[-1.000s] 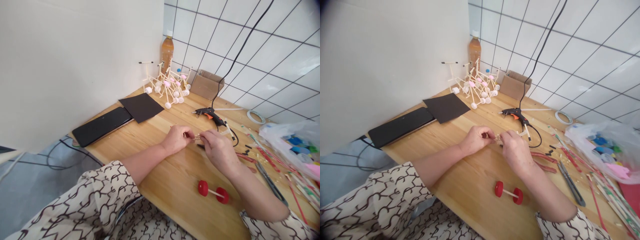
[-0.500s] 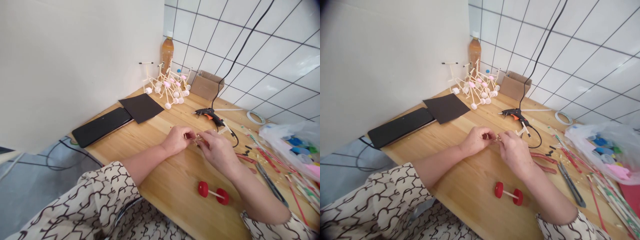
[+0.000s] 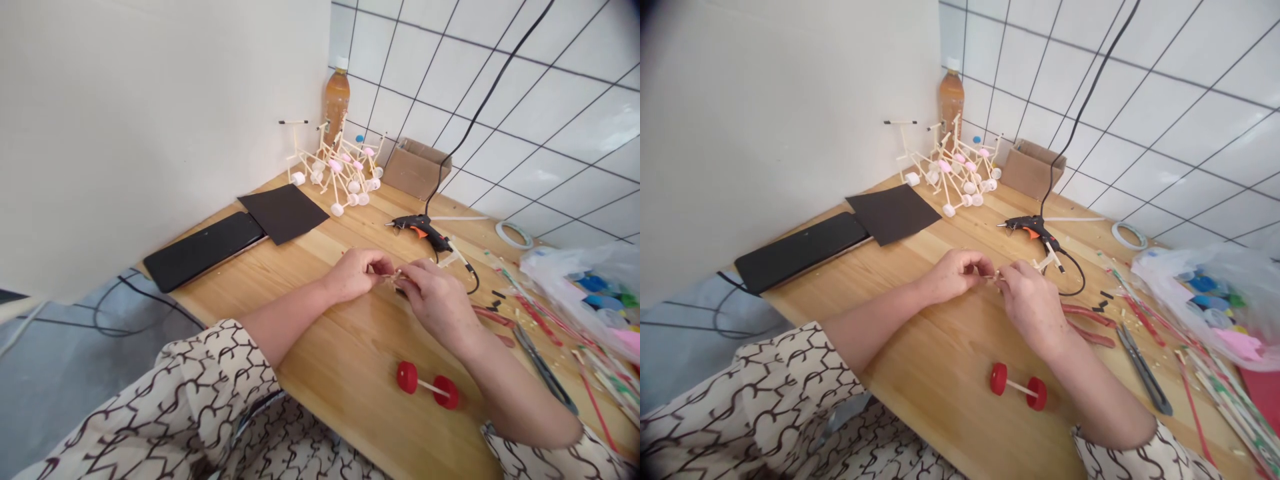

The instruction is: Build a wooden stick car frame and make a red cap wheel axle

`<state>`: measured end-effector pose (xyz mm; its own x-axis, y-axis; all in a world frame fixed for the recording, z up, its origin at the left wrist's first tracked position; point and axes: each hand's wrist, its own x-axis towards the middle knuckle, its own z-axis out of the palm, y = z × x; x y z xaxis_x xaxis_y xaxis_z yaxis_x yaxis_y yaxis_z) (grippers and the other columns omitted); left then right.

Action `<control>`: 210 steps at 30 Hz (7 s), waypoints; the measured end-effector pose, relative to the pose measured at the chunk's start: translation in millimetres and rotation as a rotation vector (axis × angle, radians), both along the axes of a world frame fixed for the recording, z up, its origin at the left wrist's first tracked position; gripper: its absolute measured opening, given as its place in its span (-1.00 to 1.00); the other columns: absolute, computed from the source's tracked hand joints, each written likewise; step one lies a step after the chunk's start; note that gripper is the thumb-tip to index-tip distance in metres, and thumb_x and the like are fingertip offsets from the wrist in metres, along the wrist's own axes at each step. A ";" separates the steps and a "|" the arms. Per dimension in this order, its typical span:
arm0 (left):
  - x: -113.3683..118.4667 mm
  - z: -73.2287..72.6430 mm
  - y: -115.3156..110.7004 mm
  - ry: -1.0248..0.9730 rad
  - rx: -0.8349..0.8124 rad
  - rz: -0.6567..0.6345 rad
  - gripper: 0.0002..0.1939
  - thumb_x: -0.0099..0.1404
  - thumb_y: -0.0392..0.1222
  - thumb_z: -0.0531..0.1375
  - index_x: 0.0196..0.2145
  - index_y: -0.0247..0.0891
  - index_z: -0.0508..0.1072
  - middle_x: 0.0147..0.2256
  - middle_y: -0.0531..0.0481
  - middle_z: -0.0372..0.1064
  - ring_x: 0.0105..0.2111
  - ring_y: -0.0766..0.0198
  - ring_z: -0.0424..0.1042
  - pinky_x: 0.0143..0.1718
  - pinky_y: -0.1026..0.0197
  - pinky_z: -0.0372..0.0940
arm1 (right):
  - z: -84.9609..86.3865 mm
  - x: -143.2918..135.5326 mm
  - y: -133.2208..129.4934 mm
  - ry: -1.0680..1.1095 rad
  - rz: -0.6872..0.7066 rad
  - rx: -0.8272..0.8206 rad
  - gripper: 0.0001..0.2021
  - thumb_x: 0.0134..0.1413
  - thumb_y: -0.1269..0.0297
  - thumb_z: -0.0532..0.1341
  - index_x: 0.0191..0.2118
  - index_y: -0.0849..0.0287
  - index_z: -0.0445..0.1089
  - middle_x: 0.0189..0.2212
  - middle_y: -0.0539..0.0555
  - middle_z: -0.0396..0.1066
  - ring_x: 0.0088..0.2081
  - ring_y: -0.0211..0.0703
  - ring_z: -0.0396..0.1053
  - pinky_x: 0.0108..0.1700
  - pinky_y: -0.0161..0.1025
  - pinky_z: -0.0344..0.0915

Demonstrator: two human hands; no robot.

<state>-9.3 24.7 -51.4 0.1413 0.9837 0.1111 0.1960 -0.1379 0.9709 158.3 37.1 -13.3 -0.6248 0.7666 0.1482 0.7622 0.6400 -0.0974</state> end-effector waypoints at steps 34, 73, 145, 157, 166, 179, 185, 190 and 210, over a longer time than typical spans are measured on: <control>5.0 -10.1 -7.6 0.376 0.143 0.174 -0.98 0.07 -0.34 0.29 -0.47 -0.30 0.51 -0.49 0.01 0.47 -0.47 0.30 0.40 -0.39 0.28 0.28 | 1.1 0.0 3.2 -0.025 0.007 0.016 -0.78 0.18 0.35 0.05 -0.35 0.21 0.43 -0.38 0.15 0.39 -0.34 -0.10 0.36 -0.37 -0.25 0.17; 9.5 26.3 -13.6 0.532 0.284 0.113 -0.90 0.14 -0.41 0.16 -0.45 -0.26 0.41 -0.45 0.07 0.44 -0.42 0.32 0.40 -0.37 0.32 0.24 | 4.7 18.8 27.6 0.663 -0.126 -0.226 -0.82 -0.02 0.32 0.14 -0.36 0.19 0.49 -0.55 0.04 0.44 -0.51 -0.19 0.32 -0.40 -0.23 0.23; 16.8 52.3 8.1 0.378 0.641 -0.024 -0.91 0.26 -0.34 0.13 -0.34 -0.29 0.44 -0.40 -0.01 0.47 -0.38 0.31 0.44 -0.31 0.28 0.31 | 33.5 32.2 13.7 0.746 -0.140 -0.478 -0.81 0.02 0.24 0.17 -0.54 0.16 0.39 -0.70 -0.09 0.22 -0.65 -0.38 0.08 -0.61 -0.38 0.02; 19.5 64.6 -0.4 0.169 0.167 -0.039 -0.85 0.27 -0.27 0.09 -0.37 -0.27 0.46 -0.48 0.04 0.46 -0.49 0.34 0.41 -0.51 0.36 0.27 | 27.4 36.3 18.2 1.304 -0.154 -1.174 -0.74 -0.19 0.14 0.39 -0.39 0.21 0.45 -0.57 0.02 0.43 -0.63 -0.38 0.26 -0.68 -0.45 0.06; 23.8 65.6 -2.6 0.030 0.015 -0.084 -0.83 0.27 -0.24 0.09 -0.43 -0.30 0.43 -0.55 0.07 0.33 -0.52 0.38 0.32 -0.48 0.36 0.25 | 17.6 31.1 17.0 1.408 -0.101 -1.179 -0.82 -0.17 0.22 0.40 -0.41 0.17 0.48 -0.59 -0.01 0.45 -0.63 -0.39 0.29 -0.66 -0.47 0.10; 23.6 58.5 -0.4 0.220 0.348 0.018 -0.87 0.27 -0.35 0.11 -0.29 -0.28 0.47 -0.37 0.02 0.50 -0.39 0.35 0.46 -0.35 0.36 0.34 | 25.7 28.8 14.8 1.064 -0.156 -0.741 -0.70 -0.04 0.05 0.26 -0.50 0.21 0.34 -0.68 -0.08 0.26 -0.65 -0.40 0.14 -0.61 -0.40 0.11; 23.0 56.6 -0.1 0.305 0.470 0.052 -0.87 0.29 -0.36 0.11 -0.27 -0.30 0.46 -0.36 0.01 0.50 -0.38 0.36 0.47 -0.31 0.35 0.33 | 24.2 28.6 13.7 1.032 -0.130 -0.687 -0.74 0.00 0.10 0.22 -0.48 0.21 0.32 -0.67 -0.09 0.22 -0.63 -0.39 0.13 -0.60 -0.39 0.11; 22.0 57.6 -0.1 0.351 0.491 0.037 -0.84 0.31 -0.35 0.07 -0.25 -0.31 0.46 -0.35 -0.02 0.50 -0.37 0.33 0.46 -0.33 0.34 0.30 | 24.2 28.9 13.9 1.025 -0.112 -0.634 -0.79 0.03 0.17 0.20 -0.47 0.21 0.31 -0.67 -0.10 0.21 -0.64 -0.39 0.13 -0.60 -0.40 0.09; 24.6 61.5 3.3 0.057 0.153 0.028 -0.90 0.21 -0.34 0.14 -0.36 -0.33 0.46 -0.42 0.01 0.46 -0.44 0.36 0.45 -0.40 0.39 0.34 | 27.8 31.1 11.0 0.881 -0.078 -0.483 -0.79 0.08 0.18 0.15 -0.48 0.19 0.29 -0.65 -0.09 0.19 -0.62 -0.38 0.10 -0.60 -0.39 0.06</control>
